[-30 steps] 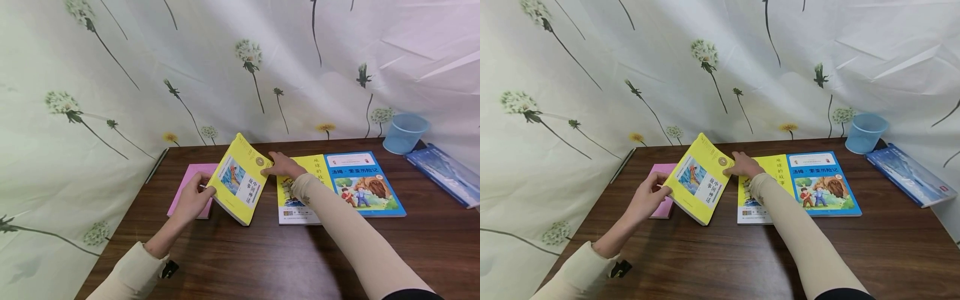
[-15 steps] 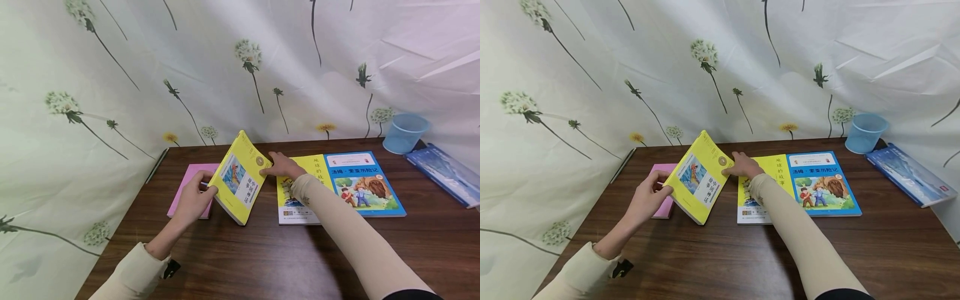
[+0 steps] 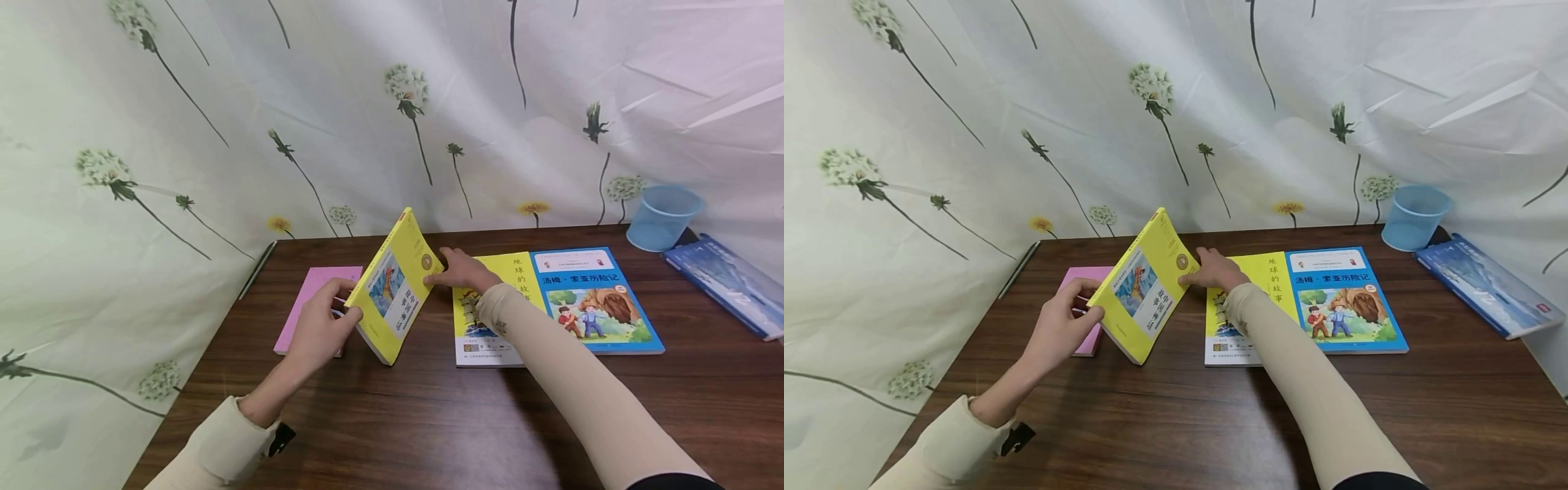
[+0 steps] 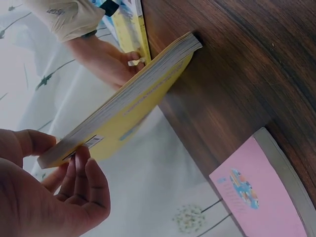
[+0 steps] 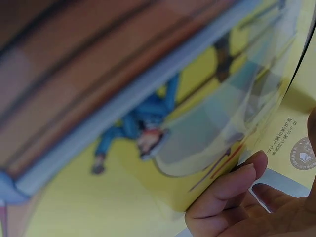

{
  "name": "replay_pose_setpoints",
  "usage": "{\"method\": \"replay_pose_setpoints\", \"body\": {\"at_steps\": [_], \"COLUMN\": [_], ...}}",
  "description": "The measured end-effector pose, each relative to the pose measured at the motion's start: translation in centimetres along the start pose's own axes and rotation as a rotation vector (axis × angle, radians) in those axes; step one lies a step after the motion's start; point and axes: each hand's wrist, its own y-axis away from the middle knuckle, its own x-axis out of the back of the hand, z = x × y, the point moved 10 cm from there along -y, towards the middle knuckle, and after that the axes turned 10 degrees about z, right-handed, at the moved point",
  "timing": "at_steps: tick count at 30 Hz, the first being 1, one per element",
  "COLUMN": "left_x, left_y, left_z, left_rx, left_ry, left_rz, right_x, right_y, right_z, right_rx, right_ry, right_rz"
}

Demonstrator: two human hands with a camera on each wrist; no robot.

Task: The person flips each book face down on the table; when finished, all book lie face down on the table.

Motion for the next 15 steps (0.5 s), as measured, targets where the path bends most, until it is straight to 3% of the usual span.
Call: {"method": "replay_pose_setpoints", "body": {"at_steps": [5, 15], "left_x": [0.0, -0.1], "left_y": [0.2, 0.5], "left_z": [0.3, 1.3], "left_rx": [-0.002, -0.075], "left_ry": [-0.023, -0.068], "left_rz": [-0.002, 0.015], "right_x": [-0.1, 0.2], "right_y": [-0.1, 0.1], "right_z": [0.0, -0.3], "right_rx": [0.004, 0.042], "right_ry": [0.008, -0.013], "right_rz": [0.005, 0.012]}}
